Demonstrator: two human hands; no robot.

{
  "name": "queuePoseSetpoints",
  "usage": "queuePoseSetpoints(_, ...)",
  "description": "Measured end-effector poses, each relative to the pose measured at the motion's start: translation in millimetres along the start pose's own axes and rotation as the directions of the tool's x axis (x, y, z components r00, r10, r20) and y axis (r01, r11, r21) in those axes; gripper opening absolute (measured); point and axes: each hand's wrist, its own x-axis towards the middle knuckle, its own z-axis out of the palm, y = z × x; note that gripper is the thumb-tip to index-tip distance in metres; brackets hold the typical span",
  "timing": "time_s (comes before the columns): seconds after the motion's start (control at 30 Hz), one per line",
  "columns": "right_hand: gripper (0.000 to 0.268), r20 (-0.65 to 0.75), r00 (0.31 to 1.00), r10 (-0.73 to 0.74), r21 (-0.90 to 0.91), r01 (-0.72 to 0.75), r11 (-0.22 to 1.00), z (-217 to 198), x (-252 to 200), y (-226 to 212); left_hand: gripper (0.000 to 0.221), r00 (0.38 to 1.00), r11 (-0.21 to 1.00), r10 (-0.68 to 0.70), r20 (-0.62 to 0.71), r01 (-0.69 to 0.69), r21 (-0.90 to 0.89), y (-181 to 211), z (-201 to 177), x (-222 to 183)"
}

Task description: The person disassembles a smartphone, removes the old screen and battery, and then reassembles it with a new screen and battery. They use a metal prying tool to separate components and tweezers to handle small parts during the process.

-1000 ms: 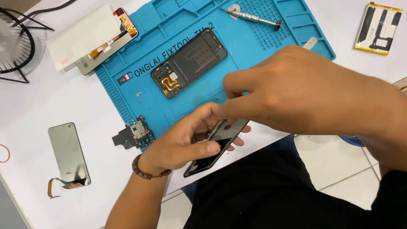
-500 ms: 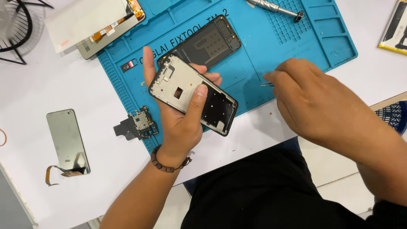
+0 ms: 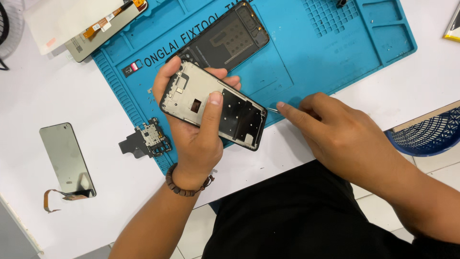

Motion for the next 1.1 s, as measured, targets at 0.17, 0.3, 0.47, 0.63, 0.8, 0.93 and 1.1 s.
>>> queuePoseSetpoints(0.17,0.060,-0.002,1.000,0.006,-0.014,-0.006,1.000,6.0,-2.5,1.5,0.046,1.000,0.994,0.021,-0.005,-0.020,0.107,1.1,-0.6,1.1)
queuePoseSetpoints(0.3,0.055,-0.039,0.999,0.020,0.014,-0.020,1.000,7.8,-1.4,-0.3,0.047,1.000,0.996,0.004,-0.018,-0.002,0.094,0.8,-0.2,1.0)
queuePoseSetpoints(0.47,0.041,-0.043,0.998,0.041,0.047,-0.039,0.998,5.0,-0.6,-2.4,0.049,1.000,0.996,0.001,-0.029,0.001,0.089,-2.0,-1.4,0.2)
queuePoseSetpoints(0.63,0.032,-0.124,0.991,0.053,0.036,-0.049,0.998,4.5,1.7,-3.5,0.050,0.999,0.994,-0.005,-0.039,0.009,0.107,-1.3,-1.1,-0.3)
queuePoseSetpoints(0.8,0.036,-0.077,0.996,0.048,0.037,-0.045,0.998,5.0,0.8,-2.0,0.051,1.000,0.992,0.004,-0.028,-0.001,0.123,0.7,-1.1,-0.7)
queuePoseSetpoints(0.93,0.038,-0.047,0.998,0.049,0.023,-0.048,0.999,5.1,1.1,-1.6,0.051,1.000,0.990,0.017,-0.025,-0.013,0.141,1.4,-0.4,-0.8)
queuePoseSetpoints(1.1,0.038,-0.047,0.997,0.056,0.026,-0.055,0.998,4.8,1.0,-1.7,0.052,0.999,0.990,0.020,-0.028,-0.016,0.141,0.9,-0.2,-0.8)
